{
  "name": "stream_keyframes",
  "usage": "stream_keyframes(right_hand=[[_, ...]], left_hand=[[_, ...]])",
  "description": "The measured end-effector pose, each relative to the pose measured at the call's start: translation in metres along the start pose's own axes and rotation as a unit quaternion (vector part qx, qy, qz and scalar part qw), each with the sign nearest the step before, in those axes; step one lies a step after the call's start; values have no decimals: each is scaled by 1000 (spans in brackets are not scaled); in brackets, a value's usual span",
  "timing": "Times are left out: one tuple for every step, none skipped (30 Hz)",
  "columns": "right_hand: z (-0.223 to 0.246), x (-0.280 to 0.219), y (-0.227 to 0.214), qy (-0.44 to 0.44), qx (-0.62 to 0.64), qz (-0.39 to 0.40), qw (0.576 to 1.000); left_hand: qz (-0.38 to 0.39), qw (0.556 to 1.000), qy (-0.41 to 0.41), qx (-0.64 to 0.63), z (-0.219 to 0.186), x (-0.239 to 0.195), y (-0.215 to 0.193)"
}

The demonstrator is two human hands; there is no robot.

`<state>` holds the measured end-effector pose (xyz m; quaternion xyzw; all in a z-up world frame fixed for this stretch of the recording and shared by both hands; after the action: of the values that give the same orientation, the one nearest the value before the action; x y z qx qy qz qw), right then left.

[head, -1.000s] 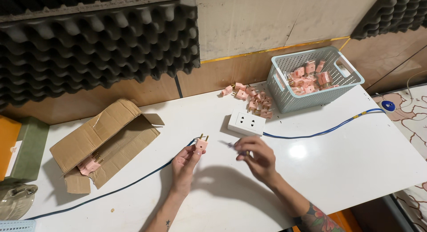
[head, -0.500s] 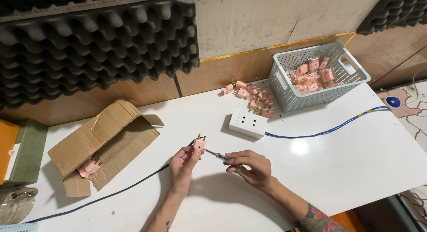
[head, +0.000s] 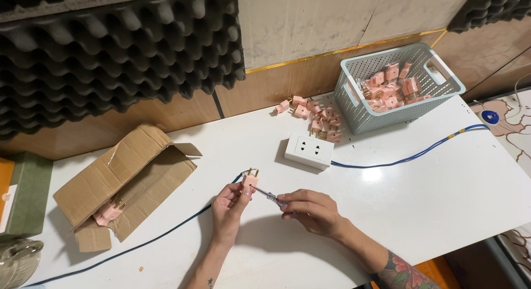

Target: The person uses a screwdriver to disassemble a three-pronged electrical plug, manipulates the internal wires and the plug housing, and then reassembles the components on a desk.

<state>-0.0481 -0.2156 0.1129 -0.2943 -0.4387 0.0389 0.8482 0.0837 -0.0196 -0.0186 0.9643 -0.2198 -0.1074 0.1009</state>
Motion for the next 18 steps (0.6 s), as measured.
stream_keyframes(right_hand=[[-2,1,-1,1,-2,1,1000],[-1,2,1,-9,0,8,1000],[1,2,2,-19,2,15,1000],[2,2,3,-19,4,16,1000],[3,2,3,-23,-5,18,1000],[5,2,3,-27,-15,19,999],[3,3,4,-28,-15,19,999],[4,3,4,-31,-28,19,999],[6,2,5,-35,-42,18,998],[7,2,4,-34,-42,17,998],[7,4,4,-33,-39,24,998],[8,5,4,-32,-35,31,998],[9,5,3,-32,-35,30,998],[8,5,4,-27,-39,39,998],[8,6,5,-23,-44,47,998],[9,6,4,-22,-43,47,998],[9,7,5,-20,-34,53,998],[9,8,5,-18,-25,59,998]], left_hand=[[1,1000,0,-1,1,4,-1],[3,1000,1,5,3,4,-2],[4,1000,1,11,6,3,-3],[2,1000,1,11,5,2,-3],[0,1000,-4,10,5,1,-3],[-1,1000,-9,10,4,2,-3],[-2,1000,-8,10,2,3,-3],[1,1000,-9,15,1,2,-3],[3,1000,-9,20,1,2,-2],[3,1000,-10,20,1,2,-1],[3,1000,-12,15,2,2,-1],[2,1000,-13,9,3,2,-2],[1,1000,-14,10,5,2,-2],[1,1000,-11,9,6,3,-3],[0,1000,-8,7,7,3,-4],[0,1000,-9,8,8,3,-4],[3,1000,-8,8,8,3,-4],[7,1000,-6,9,8,3,-4]])
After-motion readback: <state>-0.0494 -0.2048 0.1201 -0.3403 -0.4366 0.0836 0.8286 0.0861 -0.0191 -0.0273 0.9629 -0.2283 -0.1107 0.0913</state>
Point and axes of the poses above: each hand's wrist, its own x-axis towards the middle knuckle, its own y-axis out of the palm, z = x × y, the point moved 9 cm from there along x, towards the middle knuckle, and after that the axes turned 13 degrees about z, right-handed, at the moved point
